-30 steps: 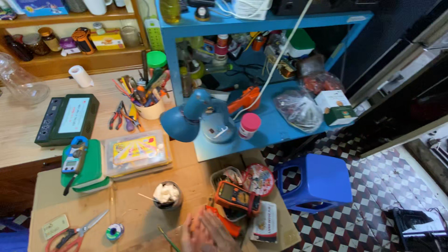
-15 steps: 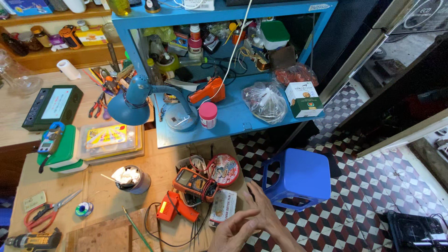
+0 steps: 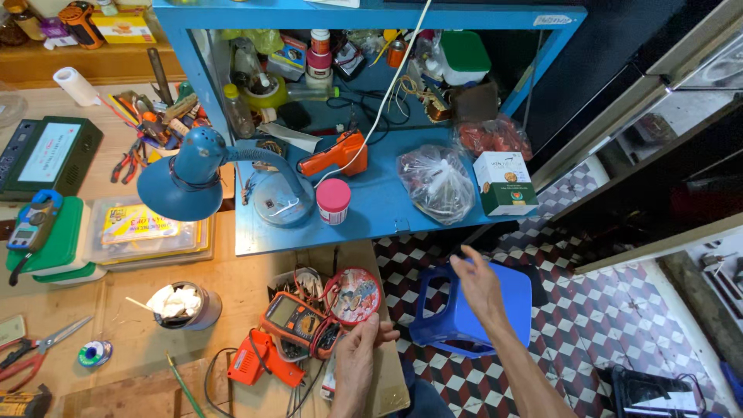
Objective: The person organizes tools on a workbench, then retrieves a black electronic device and places it on the table. They use a cordless drill to remove screws from the device's back panel, collect the screws in a small tin, and continue unscrewing multiple fasteners.
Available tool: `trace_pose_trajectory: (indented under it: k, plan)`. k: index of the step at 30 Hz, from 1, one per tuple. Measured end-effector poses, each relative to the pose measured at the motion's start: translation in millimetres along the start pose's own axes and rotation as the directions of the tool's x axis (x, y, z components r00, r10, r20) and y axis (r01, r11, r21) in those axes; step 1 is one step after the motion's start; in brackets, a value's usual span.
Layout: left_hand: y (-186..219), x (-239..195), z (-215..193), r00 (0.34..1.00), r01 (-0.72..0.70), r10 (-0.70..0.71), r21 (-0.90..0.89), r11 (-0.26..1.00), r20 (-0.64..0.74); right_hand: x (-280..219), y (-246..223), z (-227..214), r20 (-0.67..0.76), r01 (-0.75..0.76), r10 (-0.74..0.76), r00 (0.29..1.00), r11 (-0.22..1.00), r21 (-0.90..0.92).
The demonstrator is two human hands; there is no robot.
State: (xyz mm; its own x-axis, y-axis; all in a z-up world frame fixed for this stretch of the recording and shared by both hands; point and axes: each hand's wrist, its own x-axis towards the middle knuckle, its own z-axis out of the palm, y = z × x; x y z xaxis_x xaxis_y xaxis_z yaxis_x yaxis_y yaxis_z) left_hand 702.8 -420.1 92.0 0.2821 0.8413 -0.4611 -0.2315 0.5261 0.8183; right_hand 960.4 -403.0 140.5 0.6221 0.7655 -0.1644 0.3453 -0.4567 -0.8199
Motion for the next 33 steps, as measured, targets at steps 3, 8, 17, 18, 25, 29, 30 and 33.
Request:
trace_pose_trajectory:
  k: [3,8,17,18,25,29,30,33]
  plan:
    - [12.9,18.7,33.4,0.992,-0.124,0.123,0.083,0.989,0.016,66.7,-11.1,-17.0,-0.049,0.110,-0.105,0.993,0.987,0.116]
    - [55.1,66.4,120.6,0.950,-0.287,0.312,0.448,0.847,0.019,224.9,-32.6,-45.7,-0.081,0.209,-0.205,0.975,0.977,0.045]
    - [111.2,200.1,239.7,0.661,-0.530,0.716,0.815,0.233,0.225,541.9,-44.7,-51.3,-0.125,0.287,-0.329,0.936,0.919,-0.272]
    - [110.5,213.9,244.8,0.691,-0.496,0.690,0.836,0.236,0.215,559.1,-42.5,-47.8,-0.068,0.225,-0.252,0.965,0.935,-0.274]
    - [99.3,260.4,247.1,0.805,-0.321,0.581,0.911,0.257,0.119,588.5,-29.9,-36.3,0.000,0.167,-0.178,0.984,0.921,-0.353]
    - [100.3,265.6,243.9,0.826,-0.326,0.551,0.899,0.292,0.120,582.7,-49.6,-44.3,0.031,0.237,-0.246,0.969,0.877,-0.418]
    - [100.6,265.7,243.3,0.823,-0.329,0.556,0.894,0.303,0.115,578.8,-56.3,-47.0,0.053,0.244,-0.245,0.968,0.877,-0.414]
    - [102.0,266.8,241.8,0.819,-0.327,0.566,0.888,0.324,0.096,566.1,-80.2,-55.7,0.140,0.257,-0.216,0.966,0.798,-0.545]
